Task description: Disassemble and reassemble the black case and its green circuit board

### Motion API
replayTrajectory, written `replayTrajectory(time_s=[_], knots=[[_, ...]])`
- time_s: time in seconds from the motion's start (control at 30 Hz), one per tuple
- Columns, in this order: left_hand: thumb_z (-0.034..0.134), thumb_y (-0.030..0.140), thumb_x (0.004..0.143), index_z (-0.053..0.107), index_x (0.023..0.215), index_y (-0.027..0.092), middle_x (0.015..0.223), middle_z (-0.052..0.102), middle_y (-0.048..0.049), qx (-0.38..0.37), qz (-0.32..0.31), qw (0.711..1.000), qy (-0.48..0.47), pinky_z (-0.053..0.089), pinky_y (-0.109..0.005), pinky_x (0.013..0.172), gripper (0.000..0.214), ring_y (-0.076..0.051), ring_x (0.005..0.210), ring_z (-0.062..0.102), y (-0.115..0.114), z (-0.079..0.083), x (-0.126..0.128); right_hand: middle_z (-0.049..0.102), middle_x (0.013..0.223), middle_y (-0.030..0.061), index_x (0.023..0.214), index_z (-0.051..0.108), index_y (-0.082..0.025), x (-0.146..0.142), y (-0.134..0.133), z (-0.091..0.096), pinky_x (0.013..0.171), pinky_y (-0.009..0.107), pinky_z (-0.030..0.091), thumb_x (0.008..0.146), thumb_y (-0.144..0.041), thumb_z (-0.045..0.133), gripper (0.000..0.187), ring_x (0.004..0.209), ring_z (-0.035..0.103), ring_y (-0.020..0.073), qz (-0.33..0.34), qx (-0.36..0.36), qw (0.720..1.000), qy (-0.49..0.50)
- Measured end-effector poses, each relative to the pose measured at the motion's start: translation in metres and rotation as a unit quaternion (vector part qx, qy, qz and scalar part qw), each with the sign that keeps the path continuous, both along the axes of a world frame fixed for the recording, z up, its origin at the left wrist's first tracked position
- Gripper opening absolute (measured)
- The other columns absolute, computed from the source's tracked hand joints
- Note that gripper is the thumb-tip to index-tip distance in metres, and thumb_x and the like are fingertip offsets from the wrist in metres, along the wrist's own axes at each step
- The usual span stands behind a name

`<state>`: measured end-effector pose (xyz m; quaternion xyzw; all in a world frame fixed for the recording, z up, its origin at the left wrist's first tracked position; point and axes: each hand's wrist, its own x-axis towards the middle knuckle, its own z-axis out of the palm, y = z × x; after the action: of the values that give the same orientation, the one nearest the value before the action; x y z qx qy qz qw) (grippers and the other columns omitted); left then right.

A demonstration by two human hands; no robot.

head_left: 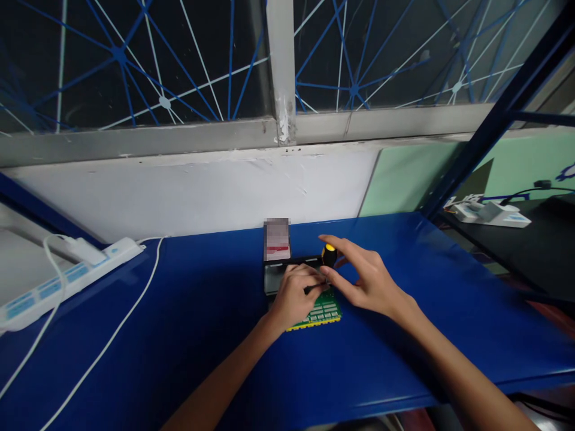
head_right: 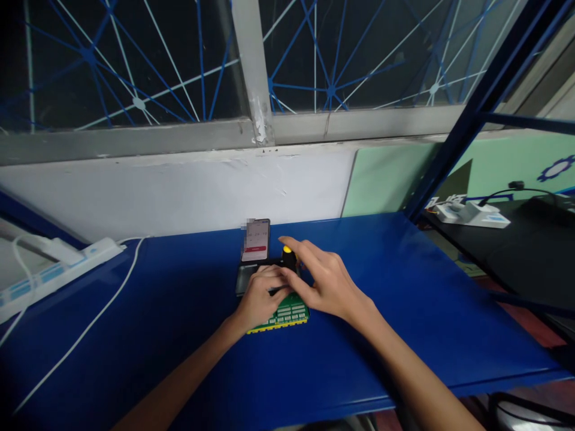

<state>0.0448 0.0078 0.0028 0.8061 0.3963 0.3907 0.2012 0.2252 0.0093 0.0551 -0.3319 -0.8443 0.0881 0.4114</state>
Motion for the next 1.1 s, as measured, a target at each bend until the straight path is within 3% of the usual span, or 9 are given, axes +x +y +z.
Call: replayTrajectory(time_s=[0.2,0.43,0.57,0.77,1.1], knots=[[0.063,0.011,0.085,0.072,0.086,0.022,0.087,0.072,-0.0022,-0.013,-0.007,1.0,0.013,0.044,-0.034,0.079,0.014,-0.019,0.086,0.064,-0.003,0.0025,0.0016,0.062,0.109,0.0092,0.141,0.035,-0.02,0.0006,0.0009,-0.0013,0.068,0.036,0.056,0.088,-0.025,0.052,0.056,0.071,0.063,0.0168,0.016,-0.033,0.999,0.01],[0.057,0.007,0.087,0.072,0.088,0.022,0.087,0.072,-0.0026,-0.013,-0.022,0.999,0.026,0.042,-0.033,0.082,0.021,-0.019,0.088,0.064,-0.0043,0.0023,0.0015,0.062,0.112,0.0095,0.142,0.035,-0.021,-0.0009,0.0007,0.0,0.07,0.035,0.058,0.088,-0.022,0.05,0.056,0.086,0.062,0.0189,0.039,-0.048,0.998,0.033],[0.059,0.008,0.087,0.071,0.092,0.022,0.093,0.072,-0.0027,-0.016,-0.028,0.999,0.02,0.042,-0.034,0.083,0.019,-0.019,0.091,0.063,-0.0046,0.0027,0.001,0.063,0.111,0.0096,0.141,0.038,-0.02,-0.0009,0.001,-0.0006,0.069,0.034,0.058,0.089,-0.021,0.049,0.053,0.081,0.062,0.0175,0.033,-0.042,0.998,0.035],[0.072,0.016,0.08,0.072,0.088,0.022,0.091,0.071,-0.002,0.001,0.012,1.0,-0.001,0.043,-0.034,0.08,0.01,-0.019,0.089,0.062,-0.0026,-0.003,0.0009,0.063,0.104,0.0093,0.139,0.04,-0.02,0.0006,0.0022,-0.0034,0.067,0.033,0.055,0.092,-0.025,0.054,0.049,0.072,0.061,0.0155,0.011,-0.018,1.0,0.007],[0.068,0.009,0.08,0.071,0.084,0.02,0.087,0.072,-0.0016,0.007,0.007,1.0,0.0,0.042,-0.033,0.076,0.012,-0.018,0.084,0.064,-0.004,0.0001,0.0024,0.064,0.096,0.0062,0.142,0.034,-0.019,0.0001,0.0012,-0.0003,0.066,0.032,0.053,0.091,-0.03,0.056,0.057,0.07,0.061,0.0154,-0.008,-0.011,1.0,-0.005]])
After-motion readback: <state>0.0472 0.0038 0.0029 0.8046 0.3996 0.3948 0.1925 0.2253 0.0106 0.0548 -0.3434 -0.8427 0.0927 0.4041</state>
